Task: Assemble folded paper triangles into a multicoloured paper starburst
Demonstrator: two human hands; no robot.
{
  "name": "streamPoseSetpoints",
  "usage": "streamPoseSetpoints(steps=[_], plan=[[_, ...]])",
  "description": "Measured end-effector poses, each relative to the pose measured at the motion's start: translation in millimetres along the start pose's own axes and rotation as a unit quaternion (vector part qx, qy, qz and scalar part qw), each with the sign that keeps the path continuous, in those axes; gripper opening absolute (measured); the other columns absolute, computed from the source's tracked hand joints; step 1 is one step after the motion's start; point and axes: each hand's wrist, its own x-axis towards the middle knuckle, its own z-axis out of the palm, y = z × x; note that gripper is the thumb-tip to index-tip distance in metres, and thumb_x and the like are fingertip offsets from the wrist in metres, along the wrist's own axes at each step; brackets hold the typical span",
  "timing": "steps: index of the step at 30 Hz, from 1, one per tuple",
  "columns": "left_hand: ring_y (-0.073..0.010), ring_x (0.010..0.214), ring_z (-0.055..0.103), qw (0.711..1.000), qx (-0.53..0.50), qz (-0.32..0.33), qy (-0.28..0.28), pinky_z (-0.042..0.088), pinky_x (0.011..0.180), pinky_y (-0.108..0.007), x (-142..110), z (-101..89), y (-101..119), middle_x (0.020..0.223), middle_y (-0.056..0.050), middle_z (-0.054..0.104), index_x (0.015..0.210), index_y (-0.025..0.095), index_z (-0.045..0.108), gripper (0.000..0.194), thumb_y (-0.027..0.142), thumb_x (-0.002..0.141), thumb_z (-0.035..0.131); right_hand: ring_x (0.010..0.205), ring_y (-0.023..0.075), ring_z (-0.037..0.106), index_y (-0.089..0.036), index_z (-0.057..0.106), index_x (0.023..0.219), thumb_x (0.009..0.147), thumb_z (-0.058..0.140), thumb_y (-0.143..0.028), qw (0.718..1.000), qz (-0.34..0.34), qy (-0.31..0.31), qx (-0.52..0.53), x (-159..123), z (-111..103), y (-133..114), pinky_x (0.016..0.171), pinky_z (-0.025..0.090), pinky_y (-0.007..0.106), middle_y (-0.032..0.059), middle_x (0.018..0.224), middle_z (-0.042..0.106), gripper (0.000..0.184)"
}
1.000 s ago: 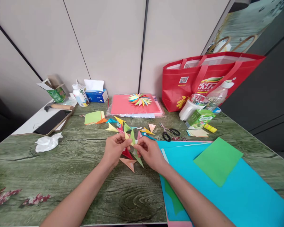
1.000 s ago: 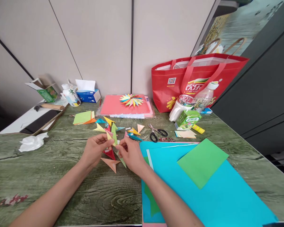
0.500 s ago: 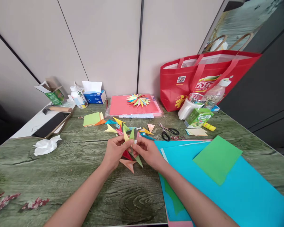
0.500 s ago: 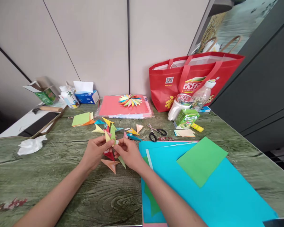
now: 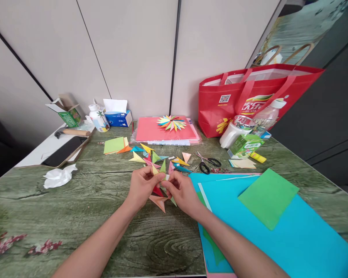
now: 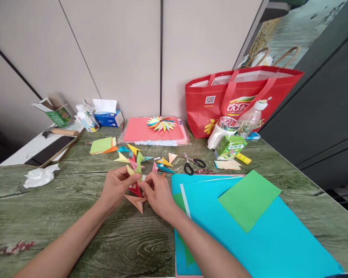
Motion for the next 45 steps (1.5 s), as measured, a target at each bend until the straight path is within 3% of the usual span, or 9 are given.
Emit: streamPoseSetpoints(steps=[6,12,15,18,21,24,29,34,45], plan=[[-0.0159,0.066,0.057,0.995,-0.043,0.040,-0.083,0.047,0.061,-0.027,1.9,-0.7,1.0,0.069,-0.001,0.063,0.071,0.016,0.065,0.017,0.022,0.056,0.072,0.051,0.0102,0.048,-0.019,0.047,0.068,0.080,0.051,-0.025,0.992,-0.083,0.074,-0.053,0.2,-5.6,-5.2,0.048,0.039,0.022,-0.0021,0.059,0.050,0.014],[-0.0195,0.079,0.060,0.960,0.086,0.267,-0.025,0.046,0.073,-0.033,-5.2,-3.5,1.3,0.079,-0.006,0.066,0.072,0.023,0.071,0.013,0.014,0.068,0.063,0.077,0.0149,0.056,-0.020,0.057,0.085,0.080,0.049,-0.012,0.942,-0.277,0.142,-0.125,0.0,-11.5,-9.6,0.066,0.047,0.028,0.0044,0.080,0.058,0.012],[-0.0204,0.078,0.061,0.926,0.130,0.354,-0.021,0.046,0.074,-0.035,-7.1,-6.6,-3.5,0.079,-0.005,0.069,0.074,0.026,0.072,0.016,0.014,0.070,0.061,0.088,0.0162,0.056,-0.022,0.055,0.096,0.079,0.047,-0.010,0.938,-0.286,0.155,-0.120,-1.5,-11.9,-10.6,0.071,0.049,0.029,0.0066,0.093,0.058,0.021],[-0.0207,0.077,0.062,0.913,0.141,0.382,-0.012,0.047,0.074,-0.036,-8.2,-6.6,-5.7,0.079,-0.005,0.070,0.074,0.027,0.072,0.016,0.016,0.070,0.061,0.093,0.0173,0.055,-0.021,0.054,0.097,0.078,0.047,-0.011,0.938,-0.283,0.165,-0.113,-2.0,-11.7,-10.8,0.074,0.050,0.030,0.0075,0.097,0.056,0.022],[-0.0204,0.077,0.061,0.934,0.140,0.329,0.019,0.047,0.073,-0.034,-7.5,-3.9,-2.8,0.077,-0.005,0.069,0.072,0.025,0.072,0.012,0.018,0.069,0.063,0.091,0.0176,0.056,-0.022,0.055,0.092,0.078,0.049,-0.012,0.932,-0.295,0.168,-0.125,-1.5,-11.3,-10.9,0.079,0.048,0.034,0.0064,0.093,0.058,0.018],[-0.0194,0.070,0.061,0.973,0.104,0.201,0.054,0.048,0.068,-0.031,-3.1,-2.6,0.5,0.071,-0.004,0.068,0.066,0.022,0.070,0.004,0.021,0.062,0.069,0.086,0.0170,0.057,-0.022,0.055,0.092,0.079,0.050,-0.015,0.940,-0.277,0.156,-0.122,-0.7,-10.7,-11.0,0.077,0.048,0.033,0.0053,0.089,0.060,0.016],[-0.0118,0.046,0.054,0.999,-0.031,-0.005,-0.030,0.044,0.047,-0.023,7.5,-7.9,-3.6,0.056,0.000,0.063,0.075,0.015,0.068,0.019,0.024,0.058,0.072,0.079,0.0148,0.058,-0.022,0.057,0.094,0.082,0.046,-0.018,0.967,-0.204,0.127,-0.084,0.9,-10.8,-9.4,0.069,0.049,0.027,0.0045,0.088,0.061,0.016],[-0.0121,0.050,0.056,0.994,-0.064,-0.058,-0.060,0.046,0.048,-0.023,11.1,-13.1,-8.4,0.059,-0.003,0.063,0.074,0.012,0.066,0.023,0.025,0.057,0.074,0.083,0.0163,0.058,-0.023,0.059,0.093,0.082,0.045,-0.019,0.969,-0.202,0.092,-0.110,3.5,-12.7,-7.7,0.072,0.048,0.030,0.0044,0.091,0.062,0.018],[-0.0116,0.047,0.058,0.988,-0.047,-0.113,-0.096,0.047,0.048,-0.022,12.6,-13.5,-6.8,0.057,-0.004,0.064,0.070,0.012,0.065,0.020,0.029,0.061,0.071,0.066,0.0137,0.058,-0.020,0.056,0.089,0.077,0.050,-0.017,0.984,-0.139,0.042,-0.107,7.5,-15.7,1.3,0.064,0.049,0.027,0.0018,0.075,0.060,0.014]])
